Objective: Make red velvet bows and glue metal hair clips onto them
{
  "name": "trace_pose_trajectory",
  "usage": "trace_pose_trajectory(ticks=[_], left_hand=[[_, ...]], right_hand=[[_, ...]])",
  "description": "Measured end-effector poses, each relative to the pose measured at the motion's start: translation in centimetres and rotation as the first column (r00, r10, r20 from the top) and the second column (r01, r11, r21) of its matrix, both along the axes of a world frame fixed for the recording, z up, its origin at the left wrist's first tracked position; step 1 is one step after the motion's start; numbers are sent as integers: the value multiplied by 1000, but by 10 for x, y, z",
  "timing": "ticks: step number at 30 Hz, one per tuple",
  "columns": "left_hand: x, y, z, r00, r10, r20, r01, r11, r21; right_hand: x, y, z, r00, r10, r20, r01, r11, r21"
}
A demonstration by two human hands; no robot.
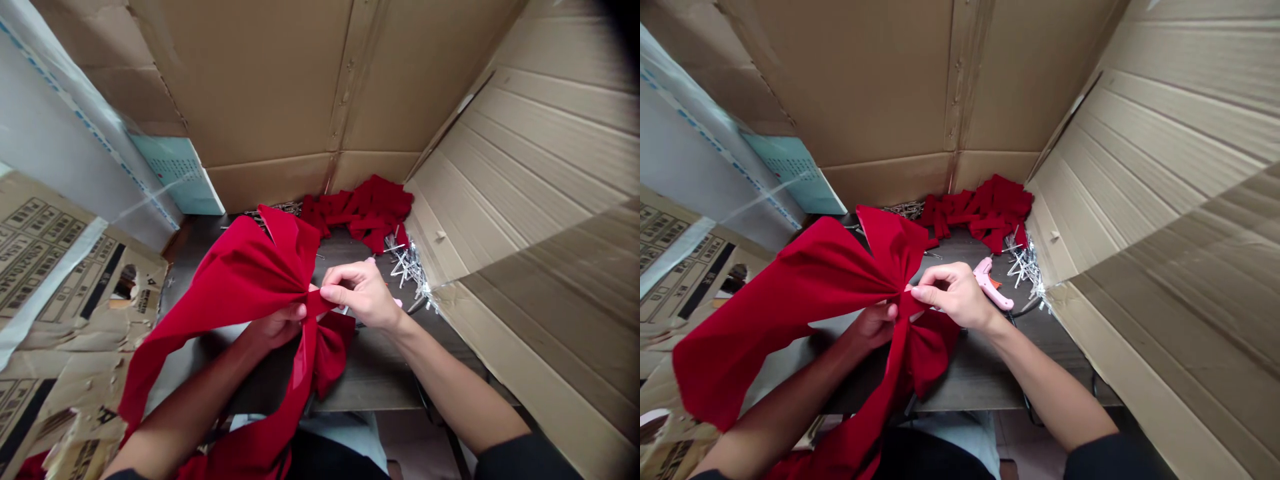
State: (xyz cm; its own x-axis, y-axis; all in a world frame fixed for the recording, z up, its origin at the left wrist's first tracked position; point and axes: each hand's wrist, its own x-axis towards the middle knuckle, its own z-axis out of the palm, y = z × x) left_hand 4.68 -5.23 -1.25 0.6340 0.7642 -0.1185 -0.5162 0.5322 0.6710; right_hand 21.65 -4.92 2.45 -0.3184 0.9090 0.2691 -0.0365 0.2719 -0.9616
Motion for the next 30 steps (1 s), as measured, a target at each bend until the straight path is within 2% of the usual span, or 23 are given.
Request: trace_pose_trajectory(ticks=[6,11,16,20,27,30], left_hand=[[5,-9,9,994,105,5,-105,994,-26],[7,-13,16,993,120,15,-120,993,-10],[7,-15,17,993,113,28,-112,993,-39],[4,-9,15,983,182,12,-181,982,-46],[-3,1,20,993,120,8,-119,992,-30],[-2,1,18,983,185,0,-185,982,-31]], right_hand=[[-5,0,-4,964,7,-267,-46,989,-142],[-11,-1,1,940,-19,-341,-48,981,-188],[-14,0,3,942,-42,-332,-43,968,-246],[-10,3,-2,939,-96,-330,5,964,-267],[2,12,-5,983,-1,-183,-45,967,-250],[4,13,-5,991,-5,-131,-28,967,-252]])
